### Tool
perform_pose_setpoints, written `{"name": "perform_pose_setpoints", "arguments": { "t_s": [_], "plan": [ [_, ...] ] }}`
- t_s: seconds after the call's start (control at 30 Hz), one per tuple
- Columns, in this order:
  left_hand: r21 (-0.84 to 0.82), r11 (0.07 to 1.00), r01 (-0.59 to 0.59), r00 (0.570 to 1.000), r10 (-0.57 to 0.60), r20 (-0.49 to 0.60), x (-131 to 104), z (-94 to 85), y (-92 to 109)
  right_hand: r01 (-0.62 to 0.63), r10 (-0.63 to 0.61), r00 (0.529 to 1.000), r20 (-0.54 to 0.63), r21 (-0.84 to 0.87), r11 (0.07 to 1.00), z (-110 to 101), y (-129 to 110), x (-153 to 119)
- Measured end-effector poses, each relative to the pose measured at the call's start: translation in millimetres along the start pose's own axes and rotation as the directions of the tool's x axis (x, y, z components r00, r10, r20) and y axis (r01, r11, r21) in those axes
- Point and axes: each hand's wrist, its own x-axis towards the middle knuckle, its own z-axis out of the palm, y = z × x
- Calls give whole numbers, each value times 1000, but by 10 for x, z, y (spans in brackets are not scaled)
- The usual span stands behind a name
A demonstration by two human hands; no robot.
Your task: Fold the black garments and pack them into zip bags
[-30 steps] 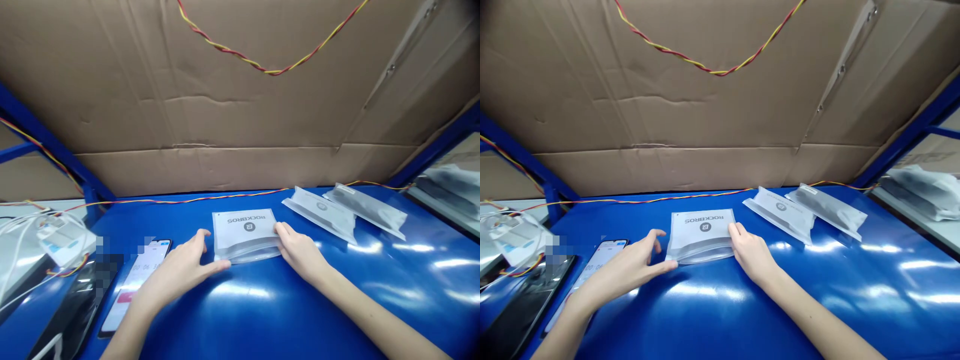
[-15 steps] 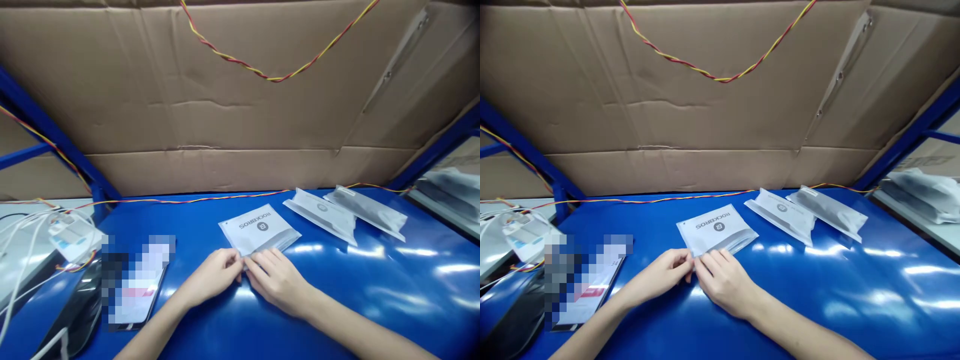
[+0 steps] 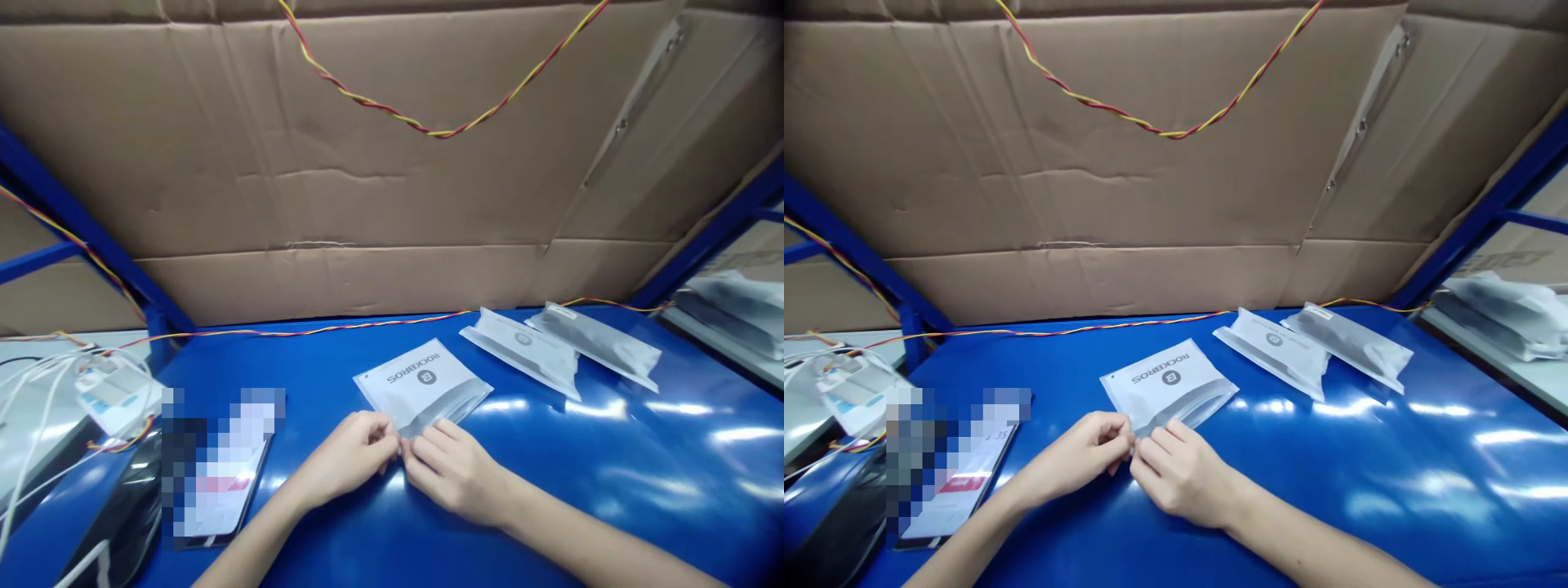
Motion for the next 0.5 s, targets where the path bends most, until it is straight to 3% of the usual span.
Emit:
{"name": "perform_pose_setpoints", "arguments": {
  "t_s": [0.3,0.5],
  "plan": [
    [-11,1000,27,999,-28,-47,19,-10,-39,1,-1,1000,13,-19,1000,-16,63,22],
    [32,994,103,988,-99,-119,15,-306,-156,-121,125,989,72,-55,991,-115,455,-78]
  ]
}}
